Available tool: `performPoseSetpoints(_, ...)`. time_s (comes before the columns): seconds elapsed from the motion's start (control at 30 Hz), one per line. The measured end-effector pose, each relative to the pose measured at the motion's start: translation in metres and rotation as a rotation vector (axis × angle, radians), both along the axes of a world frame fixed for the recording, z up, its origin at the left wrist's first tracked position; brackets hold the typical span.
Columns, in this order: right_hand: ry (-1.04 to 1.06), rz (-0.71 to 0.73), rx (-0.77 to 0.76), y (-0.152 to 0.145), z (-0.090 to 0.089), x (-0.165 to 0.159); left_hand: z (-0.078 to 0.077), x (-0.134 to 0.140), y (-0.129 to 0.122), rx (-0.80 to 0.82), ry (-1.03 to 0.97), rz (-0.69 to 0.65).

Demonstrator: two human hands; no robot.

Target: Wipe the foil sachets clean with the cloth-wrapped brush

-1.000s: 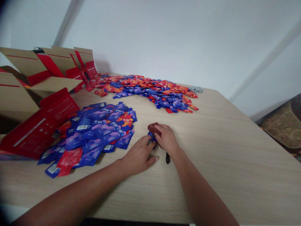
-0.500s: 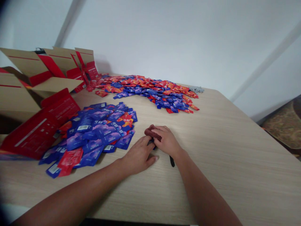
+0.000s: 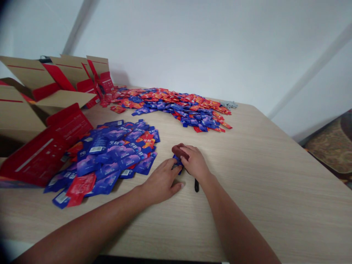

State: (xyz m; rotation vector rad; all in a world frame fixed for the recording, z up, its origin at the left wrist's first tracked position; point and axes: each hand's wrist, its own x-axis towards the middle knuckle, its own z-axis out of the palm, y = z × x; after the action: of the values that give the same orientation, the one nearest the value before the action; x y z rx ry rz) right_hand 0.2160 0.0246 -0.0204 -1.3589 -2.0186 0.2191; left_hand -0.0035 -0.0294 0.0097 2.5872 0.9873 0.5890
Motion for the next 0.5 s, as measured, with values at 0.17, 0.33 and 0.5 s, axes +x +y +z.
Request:
performPoseSetpoints(0.17, -0.005, -0.07, 0.012, 0.003, -0.006, 0.002, 0.0, 0.0, 0.0, 0.007, 0.002, 0.002)
performPoseSetpoints(0.33, -0.002, 0.009, 0.045, -0.005, 0.001, 0.0, -0.001, -0.001, 0.001, -0.001, -0.009, -0.005)
performPoseSetpoints(0.5, 0.021, 0.134, 0.052, -0.014, 0.016, -0.005, -0.001, -0.001, 0.002, -0.001, -0.021, 0.0)
